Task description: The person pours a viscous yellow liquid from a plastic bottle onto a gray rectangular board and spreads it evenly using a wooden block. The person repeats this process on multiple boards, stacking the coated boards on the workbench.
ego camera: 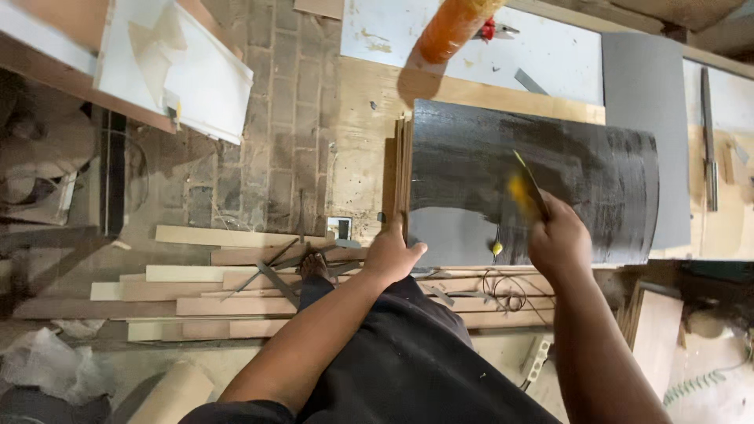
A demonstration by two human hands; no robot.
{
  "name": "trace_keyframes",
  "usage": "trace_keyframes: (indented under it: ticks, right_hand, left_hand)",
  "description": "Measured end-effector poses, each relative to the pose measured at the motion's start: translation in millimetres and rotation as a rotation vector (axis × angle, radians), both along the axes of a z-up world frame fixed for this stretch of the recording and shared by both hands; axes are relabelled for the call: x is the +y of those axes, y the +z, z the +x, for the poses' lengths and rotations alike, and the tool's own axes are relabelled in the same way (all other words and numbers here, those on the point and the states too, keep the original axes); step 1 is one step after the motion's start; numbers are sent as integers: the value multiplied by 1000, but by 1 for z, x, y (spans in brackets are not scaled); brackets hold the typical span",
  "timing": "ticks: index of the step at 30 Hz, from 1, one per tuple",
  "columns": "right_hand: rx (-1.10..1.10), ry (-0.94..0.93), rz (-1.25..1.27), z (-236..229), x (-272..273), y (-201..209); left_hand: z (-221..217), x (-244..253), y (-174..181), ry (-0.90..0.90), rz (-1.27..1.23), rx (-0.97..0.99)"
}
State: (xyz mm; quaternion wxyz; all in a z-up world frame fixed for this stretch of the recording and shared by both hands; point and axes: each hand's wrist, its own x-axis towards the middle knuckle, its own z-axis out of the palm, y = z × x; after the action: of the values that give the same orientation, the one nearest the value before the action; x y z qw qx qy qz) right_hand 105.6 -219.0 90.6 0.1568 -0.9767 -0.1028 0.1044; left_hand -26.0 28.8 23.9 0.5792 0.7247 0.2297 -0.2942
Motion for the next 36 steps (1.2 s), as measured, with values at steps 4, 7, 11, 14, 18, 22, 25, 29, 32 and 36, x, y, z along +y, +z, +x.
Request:
trace_keyframes:
  ticks: [4,7,11,14,18,22,25,29,32,36]
  right_hand:
    - [-123,583,-765,-23,-85,-64]
    - [411,139,-497,-52,37,62]
    - [9,47,-449,-19,-34,11]
    - [376,-143,-569,2,-26,-4]
    - [456,-148,-500,-22,23,11]
    - [482,-18,-436,-46,89,27]
    - [503,81,-477,-61,116,16]
    - [508,112,-390,-73,141,7]
    - [557,142,-429,-85,164,14]
    - [556,247,-397,-98,184,9]
  left_hand:
    - [2,4,17,-84,22,53]
    - [5,0,-4,-91,26,26]
    - [0,0,32,-166,55,91]
    - [5,1,27,-88,44,28]
    - [1,-6,3,-108,82,68]
    - [-3,0,9,-33,-25,22]
    - [-20,1,-66,74,-193,51]
    - [-60,20,-120,322,-423,116]
    - [-80,42,-142,480,-418,204]
    - [-87,61,-136,615,-374,205]
